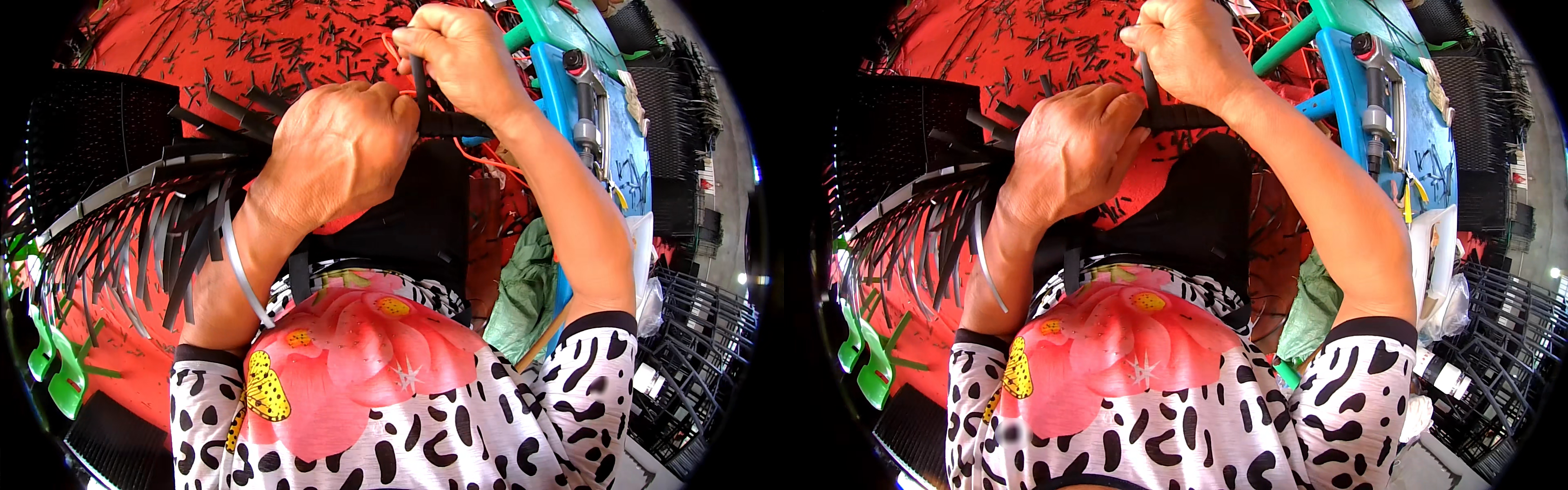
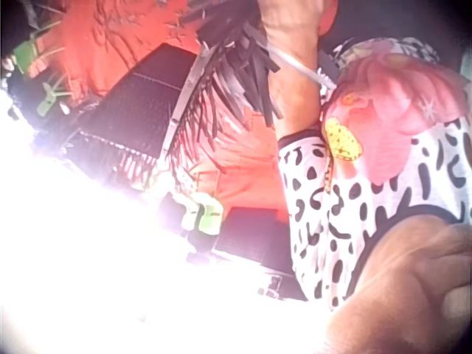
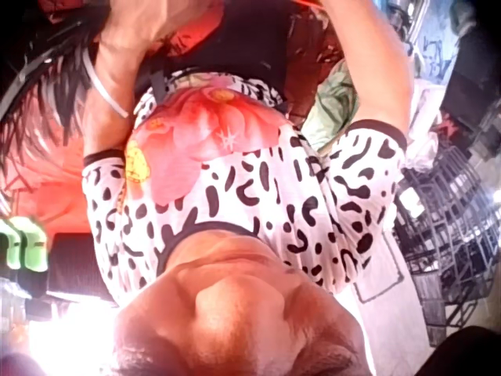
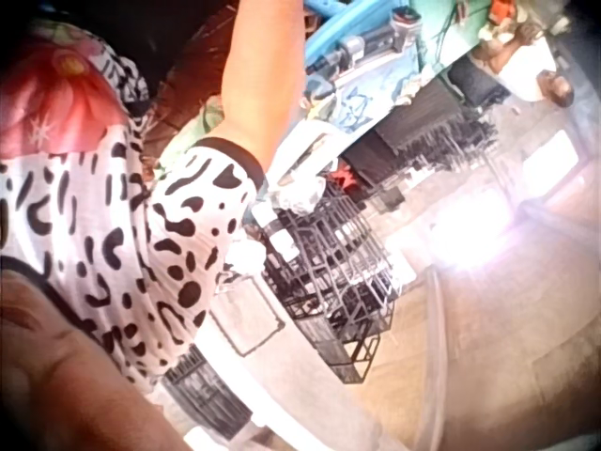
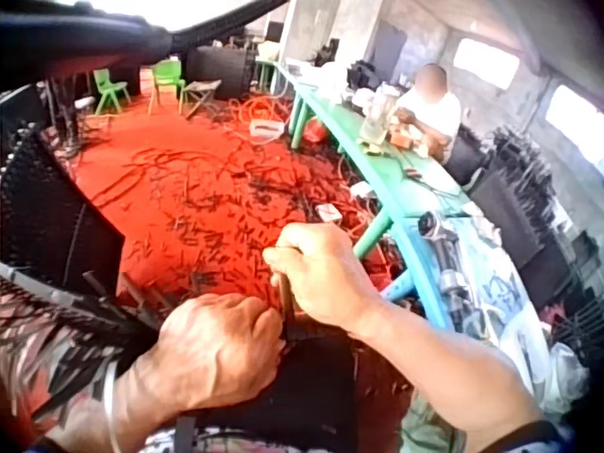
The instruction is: The person sits on the floor and assembles a black plastic chair by inserting black plastic strips into a frame. They use a pneumatic nail gun to secure the strips in place, repeatedly picking up strips and firing the tool.
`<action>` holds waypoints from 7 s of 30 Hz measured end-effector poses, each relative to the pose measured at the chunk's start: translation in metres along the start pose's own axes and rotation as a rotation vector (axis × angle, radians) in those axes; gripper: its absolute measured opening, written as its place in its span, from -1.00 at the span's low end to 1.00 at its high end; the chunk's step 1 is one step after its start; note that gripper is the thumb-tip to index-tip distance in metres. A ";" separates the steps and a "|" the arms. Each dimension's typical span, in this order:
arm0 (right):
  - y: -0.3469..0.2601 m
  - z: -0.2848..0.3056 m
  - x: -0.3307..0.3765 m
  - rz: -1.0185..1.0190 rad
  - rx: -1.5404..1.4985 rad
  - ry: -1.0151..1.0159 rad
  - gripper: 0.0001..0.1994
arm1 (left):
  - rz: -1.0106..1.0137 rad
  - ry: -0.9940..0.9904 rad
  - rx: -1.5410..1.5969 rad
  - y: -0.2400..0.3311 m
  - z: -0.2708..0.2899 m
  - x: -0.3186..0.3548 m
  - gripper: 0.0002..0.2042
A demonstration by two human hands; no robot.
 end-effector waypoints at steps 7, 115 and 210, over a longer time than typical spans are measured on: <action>0.033 -0.020 -0.016 -0.046 0.188 -0.378 -0.67 | 0.058 0.004 0.056 -0.001 0.001 0.002 -0.69; 0.026 -0.013 0.055 -0.262 -0.195 -0.511 -0.90 | -0.168 0.231 -0.069 0.031 -0.012 0.037 -0.75; -0.015 0.054 0.151 -0.577 -0.316 -0.111 -0.88 | 0.295 -0.024 0.300 -0.027 -0.045 -0.025 -0.40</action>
Point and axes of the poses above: each hand's wrist, its own x-axis away from the middle knuckle, its own z-axis out of the back of the hand, y = z × x, the point moved 5 cm from there along -x, towards the middle knuckle, and after that the axes turned 2 degrees about -z, right-handed, at the moved point
